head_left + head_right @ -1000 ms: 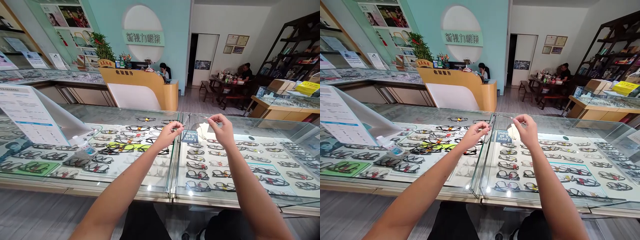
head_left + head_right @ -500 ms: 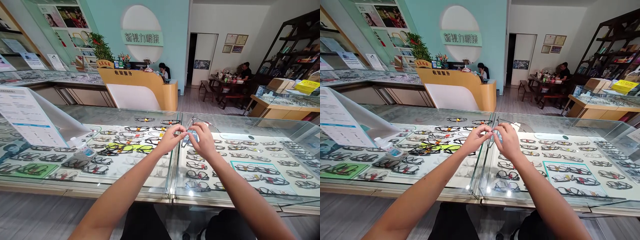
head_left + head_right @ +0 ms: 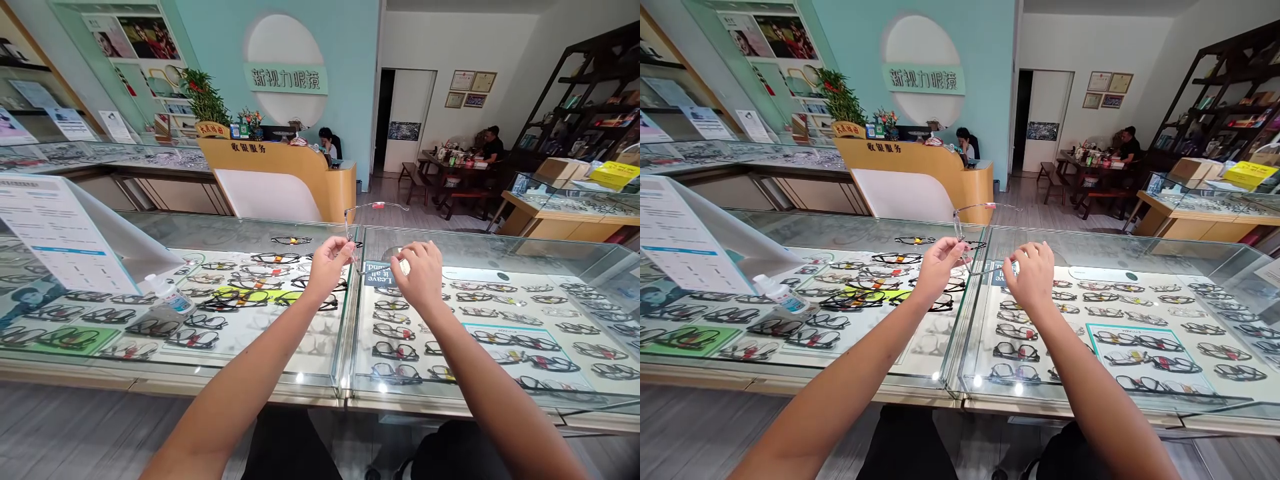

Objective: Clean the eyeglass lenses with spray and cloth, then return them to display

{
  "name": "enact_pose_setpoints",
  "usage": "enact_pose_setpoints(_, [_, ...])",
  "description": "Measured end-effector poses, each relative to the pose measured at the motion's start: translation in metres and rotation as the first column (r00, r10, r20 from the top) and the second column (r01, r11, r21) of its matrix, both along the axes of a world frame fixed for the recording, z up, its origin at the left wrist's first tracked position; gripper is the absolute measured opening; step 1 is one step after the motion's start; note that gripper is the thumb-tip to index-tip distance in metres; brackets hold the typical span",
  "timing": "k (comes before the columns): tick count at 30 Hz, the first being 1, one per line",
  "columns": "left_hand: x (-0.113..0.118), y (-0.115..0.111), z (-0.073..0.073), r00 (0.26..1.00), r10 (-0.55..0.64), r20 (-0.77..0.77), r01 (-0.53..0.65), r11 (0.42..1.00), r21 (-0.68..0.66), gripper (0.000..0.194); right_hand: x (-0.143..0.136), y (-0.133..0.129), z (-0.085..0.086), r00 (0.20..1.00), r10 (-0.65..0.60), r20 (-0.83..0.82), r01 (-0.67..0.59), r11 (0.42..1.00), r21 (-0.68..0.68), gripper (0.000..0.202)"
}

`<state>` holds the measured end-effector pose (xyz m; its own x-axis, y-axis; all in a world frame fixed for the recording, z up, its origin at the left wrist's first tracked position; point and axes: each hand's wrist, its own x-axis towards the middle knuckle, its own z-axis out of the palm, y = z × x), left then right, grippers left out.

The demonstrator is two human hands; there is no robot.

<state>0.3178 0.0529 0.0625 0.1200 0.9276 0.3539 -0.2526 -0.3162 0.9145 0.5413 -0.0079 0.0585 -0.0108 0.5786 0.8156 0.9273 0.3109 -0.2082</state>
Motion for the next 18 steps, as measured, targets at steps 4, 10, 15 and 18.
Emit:
enact_pose_setpoints(4, [-0.001,0.002,0.0,1.0,0.017,0.012,-0.017,1.0,0.018,0.053,0.001,-0.002,0.002,1.0,-0.026,0.012,0.027,0.996,-0.088,0.025])
enact_pose_setpoints(10, [0.009,-0.01,-0.003,0.984,-0.069,-0.164,0.096,0.982,0.162,0.038,-0.017,-0.011,0.005,0.926,0.342,-0.159,-0.366,0.916,-0.166,0.037])
enact_pose_setpoints(15, [0.018,-0.021,0.0,0.986,-0.1,-0.136,0.125,0.974,0.191,0.032,-0.026,-0.014,0.002,0.792,0.501,-0.348,-0.58,0.796,-0.174,0.032])
enact_pose_setpoints(18, [0.019,-0.026,0.005,0.983,-0.109,-0.151,0.135,0.977,0.168,0.03,-0.025,-0.012,0.0,0.76,0.531,-0.376,-0.619,0.768,-0.167,0.029])
